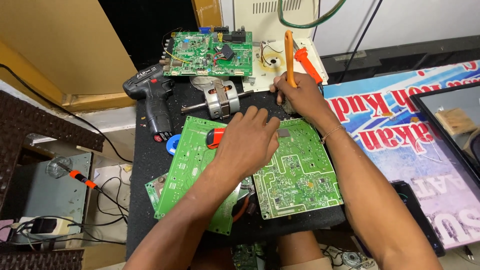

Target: Cleaning and inspecting electronic circuit boards using a brush and hand tools on a workbench.

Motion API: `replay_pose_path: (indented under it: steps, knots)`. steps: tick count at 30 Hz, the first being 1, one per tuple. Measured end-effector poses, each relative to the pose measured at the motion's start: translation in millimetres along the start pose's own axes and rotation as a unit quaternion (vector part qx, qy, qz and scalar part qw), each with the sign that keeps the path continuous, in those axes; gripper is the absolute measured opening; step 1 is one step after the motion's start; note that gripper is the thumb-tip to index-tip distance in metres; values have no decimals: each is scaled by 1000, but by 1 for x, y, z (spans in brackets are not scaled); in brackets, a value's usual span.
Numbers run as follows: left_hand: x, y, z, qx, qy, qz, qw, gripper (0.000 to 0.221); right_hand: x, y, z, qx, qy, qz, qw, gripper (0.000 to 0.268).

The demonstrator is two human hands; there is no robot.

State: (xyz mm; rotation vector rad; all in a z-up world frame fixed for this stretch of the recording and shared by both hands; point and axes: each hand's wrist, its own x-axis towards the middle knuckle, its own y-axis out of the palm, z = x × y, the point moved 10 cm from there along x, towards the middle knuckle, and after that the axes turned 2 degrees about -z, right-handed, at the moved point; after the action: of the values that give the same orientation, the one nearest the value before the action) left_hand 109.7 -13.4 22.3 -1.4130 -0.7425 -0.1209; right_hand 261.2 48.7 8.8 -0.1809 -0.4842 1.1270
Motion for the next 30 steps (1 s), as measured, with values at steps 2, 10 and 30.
replay_pose_path:
  steps: [2, 10, 30]
  knots:
    - [1, -5, -4, -8, 3, -15, 1000, 28, 1, 0, 0, -6, -3, -1, 1000, 30]
    - [0, -4, -4, 12, 12, -32, 999, 28, 0, 1, -2, -4, 3, 3, 1000, 30]
    - [-2, -16, -11, -2, 34, -84, 996, 15, -8, 2, 8, -16, 24, 15, 999, 33]
